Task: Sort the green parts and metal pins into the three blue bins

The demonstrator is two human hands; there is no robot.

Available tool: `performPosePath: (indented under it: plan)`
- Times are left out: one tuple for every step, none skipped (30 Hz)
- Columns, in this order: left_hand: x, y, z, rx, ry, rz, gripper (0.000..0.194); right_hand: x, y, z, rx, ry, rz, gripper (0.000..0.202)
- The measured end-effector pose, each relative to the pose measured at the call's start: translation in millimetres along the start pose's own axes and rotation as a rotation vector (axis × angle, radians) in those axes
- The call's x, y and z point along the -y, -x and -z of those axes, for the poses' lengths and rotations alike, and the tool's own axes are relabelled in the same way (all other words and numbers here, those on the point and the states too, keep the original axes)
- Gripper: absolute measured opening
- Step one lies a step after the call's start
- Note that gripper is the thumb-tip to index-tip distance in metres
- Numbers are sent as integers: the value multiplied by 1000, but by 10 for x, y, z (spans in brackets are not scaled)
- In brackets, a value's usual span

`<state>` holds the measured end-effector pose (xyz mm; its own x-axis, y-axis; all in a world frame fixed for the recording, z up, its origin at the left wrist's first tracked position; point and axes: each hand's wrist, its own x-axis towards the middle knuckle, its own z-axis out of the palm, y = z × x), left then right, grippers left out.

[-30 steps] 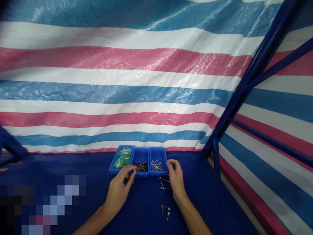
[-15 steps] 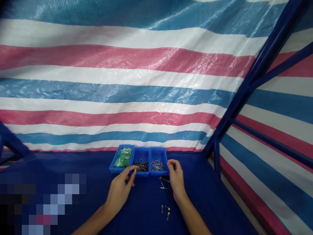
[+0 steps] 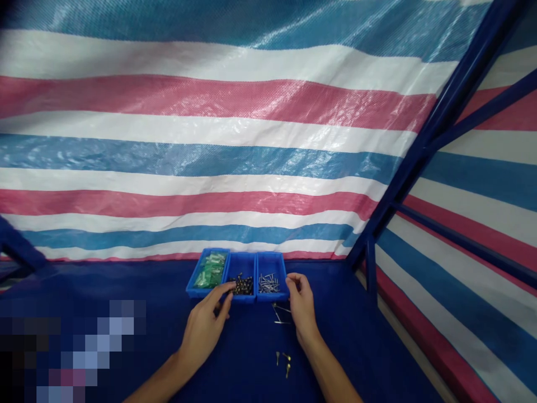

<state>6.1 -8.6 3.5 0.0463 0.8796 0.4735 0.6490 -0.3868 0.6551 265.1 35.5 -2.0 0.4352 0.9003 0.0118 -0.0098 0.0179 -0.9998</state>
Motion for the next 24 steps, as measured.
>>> performPosePath:
  plan:
    - [1, 0, -2, 2, -5, 2, 30, -3, -1, 2, 0, 1, -1, 40]
    - [3, 1, -4, 6, -9, 6, 30, -6, -1, 4, 1, 2, -2, 41]
    - [6, 4, -5, 8, -12, 8, 30, -9, 0, 5, 3, 4, -4, 41]
    - [10, 8, -5, 8, -13, 8, 30, -13, 0, 5, 4, 5, -7, 41]
    - [15, 12, -6, 8, -11, 4, 30, -17, 1, 5, 6, 6, -8, 41]
    - [20, 15, -7, 8, -8, -1, 31, -21, 2, 5, 6, 6, -8, 41]
    - [24, 17, -8, 7, -4, -6, 31, -24, 1, 5, 6, 7, -7, 41]
    - [27, 18, -10, 6, 1, -11, 31, -27, 0, 4, 6, 7, -6, 41]
    - [28, 19, -12, 3, 5, -15, 31, -28, -1, 4, 3, 7, -5, 41]
    - [26, 19, -14, -1, 6, -21, 31, -29, -3, 4, 1, 7, -5, 41]
    - [20, 19, -15, -7, 2, -30, 31, -30, -5, 5, 0, 7, -4, 41]
    - [11, 21, -15, -12, -5, -45, 32, -30, -7, 5, 0, 7, -4, 41]
    - [-2, 23, -15, -15, -14, -70, 32, -30, -9, 6, 0, 7, -2, 41]
    - [-17, 28, -12, -14, -22, -104, 32, -30, -10, 7, 1, 7, 0, 41]
    - [-36, 34, -7, -11, -28, -145, 32, -31, -10, 8, 2, 7, 2, 41]
    - [-56, 41, 0, -7, -31, -190, 32, -33, -11, 8, 2, 8, 4, 40]
    - [-78, 49, 10, -1, -30, -239, 31, -36, -11, 8, 2, 9, 6, 40]
    - [-102, 56, 23, 10, -26, -293, 30, -39, -12, 7, 1, 10, 9, 39]
    - [-131, 63, 38, 35, -23, -346, 29, -42, -13, 6, 0, 10, 13, 39]
    - [-163, 71, 53, 76, -21, -396, 29, -44, -14, 4, -1, 11, 16, 39]
    - [-199, 79, 68, 137, -22, -443, 29, -45, -14, 2, -1, 12, 19, 39]
    - [-240, 89, 81, 215, -31, -478, 29, -44, -14, 0, -2, 13, 21, 40]
    - [-282, 102, 88, 296, -44, -506, 29, -43, -13, -1, -2, 13, 24, 40]
    - [-324, 118, 89, 376, -70, -523, 32, -39, -11, -2, -2, 13, 26, 39]
